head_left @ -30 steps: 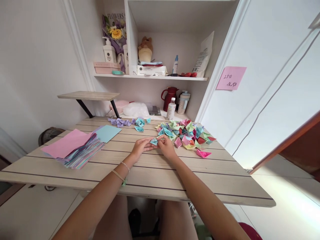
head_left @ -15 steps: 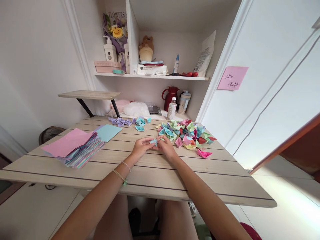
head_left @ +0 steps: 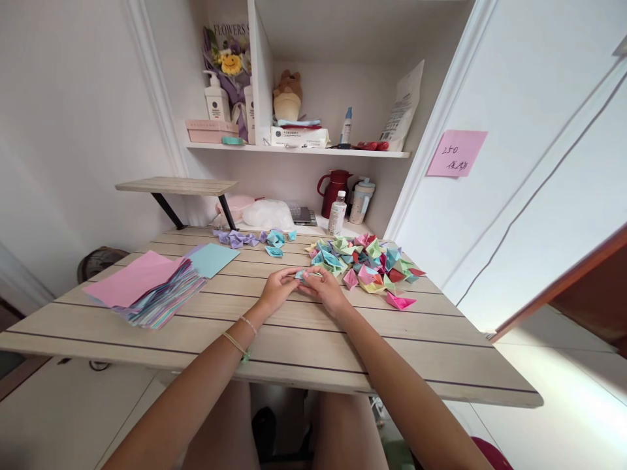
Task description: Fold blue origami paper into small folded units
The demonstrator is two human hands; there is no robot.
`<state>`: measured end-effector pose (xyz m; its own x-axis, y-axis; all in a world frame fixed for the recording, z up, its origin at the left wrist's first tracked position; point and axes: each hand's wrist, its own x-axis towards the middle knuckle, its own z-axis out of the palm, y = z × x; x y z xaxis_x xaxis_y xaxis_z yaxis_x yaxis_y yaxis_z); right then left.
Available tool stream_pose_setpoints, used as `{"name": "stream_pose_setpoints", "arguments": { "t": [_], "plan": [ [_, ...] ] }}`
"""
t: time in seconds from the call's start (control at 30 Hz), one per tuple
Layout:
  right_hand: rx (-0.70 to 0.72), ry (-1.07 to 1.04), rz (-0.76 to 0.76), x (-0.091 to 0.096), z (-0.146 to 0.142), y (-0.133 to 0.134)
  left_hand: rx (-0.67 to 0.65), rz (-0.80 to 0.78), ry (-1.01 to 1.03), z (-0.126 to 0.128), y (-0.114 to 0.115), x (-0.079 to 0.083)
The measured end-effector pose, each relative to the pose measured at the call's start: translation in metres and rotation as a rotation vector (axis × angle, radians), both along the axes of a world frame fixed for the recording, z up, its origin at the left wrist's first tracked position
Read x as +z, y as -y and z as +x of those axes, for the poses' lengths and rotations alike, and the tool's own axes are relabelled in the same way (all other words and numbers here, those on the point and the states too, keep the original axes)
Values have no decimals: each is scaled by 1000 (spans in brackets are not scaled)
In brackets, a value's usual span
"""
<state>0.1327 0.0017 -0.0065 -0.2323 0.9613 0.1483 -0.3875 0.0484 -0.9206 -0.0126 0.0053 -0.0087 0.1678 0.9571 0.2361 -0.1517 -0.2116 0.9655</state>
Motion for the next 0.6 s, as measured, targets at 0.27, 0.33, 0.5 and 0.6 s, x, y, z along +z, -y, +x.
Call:
{"name": "stream_pose_setpoints", "arguments": {
  "t": [0.27, 0.33, 0.5, 0.6],
  "plan": [
    [-200, 501, 301, 1, 0, 2, 121, -69, 18, 4, -3, -6],
    [-156, 525, 361, 3, 0, 4, 145, -88, 12, 3, -4, -7],
    [-282, 738, 467, 4, 1, 5, 150, -58, -29, 4, -3, -8],
    [-408, 827, 538, 1, 2, 2, 182, -24, -34, 4, -2, -7]
  ]
}}
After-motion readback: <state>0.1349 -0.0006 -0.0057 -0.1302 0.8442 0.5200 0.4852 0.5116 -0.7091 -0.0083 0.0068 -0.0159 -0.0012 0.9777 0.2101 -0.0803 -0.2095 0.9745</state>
